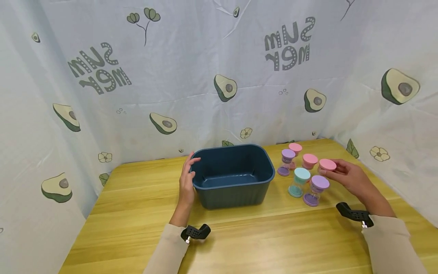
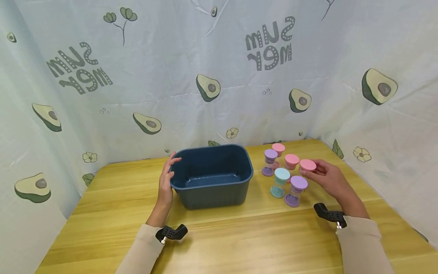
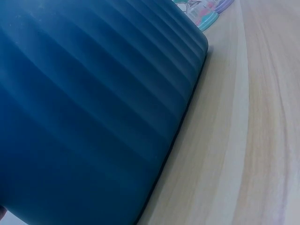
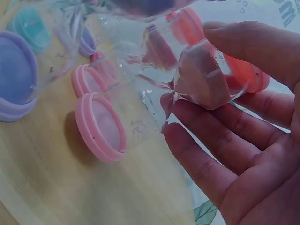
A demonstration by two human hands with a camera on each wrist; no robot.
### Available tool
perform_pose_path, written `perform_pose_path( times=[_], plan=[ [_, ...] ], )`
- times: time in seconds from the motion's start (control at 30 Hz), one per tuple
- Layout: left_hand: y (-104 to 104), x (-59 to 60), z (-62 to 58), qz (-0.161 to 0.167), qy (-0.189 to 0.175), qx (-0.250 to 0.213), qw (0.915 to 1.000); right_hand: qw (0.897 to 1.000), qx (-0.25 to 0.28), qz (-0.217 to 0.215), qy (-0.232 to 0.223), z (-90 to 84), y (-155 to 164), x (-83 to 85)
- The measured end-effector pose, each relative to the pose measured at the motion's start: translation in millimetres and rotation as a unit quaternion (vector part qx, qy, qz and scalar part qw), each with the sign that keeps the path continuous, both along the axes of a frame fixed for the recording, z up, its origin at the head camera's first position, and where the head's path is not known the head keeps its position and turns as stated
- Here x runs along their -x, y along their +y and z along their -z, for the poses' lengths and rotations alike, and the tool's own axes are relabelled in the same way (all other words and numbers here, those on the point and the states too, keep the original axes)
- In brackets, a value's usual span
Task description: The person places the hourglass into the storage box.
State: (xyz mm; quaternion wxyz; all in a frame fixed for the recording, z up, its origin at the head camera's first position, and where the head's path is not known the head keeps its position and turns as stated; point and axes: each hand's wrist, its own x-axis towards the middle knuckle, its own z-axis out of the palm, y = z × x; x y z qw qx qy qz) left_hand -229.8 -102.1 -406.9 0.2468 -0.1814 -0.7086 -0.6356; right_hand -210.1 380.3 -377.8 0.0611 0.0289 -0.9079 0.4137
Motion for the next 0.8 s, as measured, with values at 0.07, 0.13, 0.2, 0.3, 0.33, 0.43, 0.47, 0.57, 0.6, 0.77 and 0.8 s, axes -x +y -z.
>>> perform_pose_path(
  times=[0.07,0.13,0.2,0.3,0.33,0.43,0.47,0.57,0.6,0.77,0.8],
  plan=[
    [0,-1.0,-2.0,0.002,-0.001,-0.001,1.0,1.0,0.01,0.006,0.002,-2.6,1,-1.3],
    [1,-2.3,-5.3,0.006,0.0,0.001,1.0,1.0,0.025,0.009,0.009,-5.0,3,-2.8],
    [2,-4.5,-9.6,0.01,-0.001,0.003,0.9999,0.999,0.04,0.014,0.013,-6.9,5,-4.4],
    [3,-6.5,-14.1,0.012,-0.003,0.008,0.9999,0.998,0.049,0.024,0.017,-8.8,8,-7.0],
    [3,-6.6,-14.2,0.011,-0.004,0.009,0.9999,0.998,0.048,0.029,0.016,-9.2,9,-7.8],
    [3,-4.1,-10.5,0.006,-0.006,0.008,0.9999,0.998,0.044,0.049,0.012,-10.9,11,-10.0],
    [3,-2.7,-8.2,0.004,-0.006,0.009,0.9999,0.997,0.043,0.056,0.014,-11.6,12,-11.0],
    [3,1.2,-1.5,0.002,-0.002,0.007,1.0,0.995,0.054,0.075,0.029,-14.2,13,-13.3],
    [3,1.9,0.3,0.001,0.0,0.007,1.0,0.994,0.061,0.079,0.037,-15.1,13,-13.9],
    [5,-9.8,-12.3,0.001,-0.003,0.005,1.0,0.988,0.097,0.081,0.086,-24.9,9,-15.3],
    [6,-14.1,-17.5,0.0,-0.006,0.007,1.0,0.987,0.104,0.081,0.094,-27.9,8,-16.2]
  ],
)
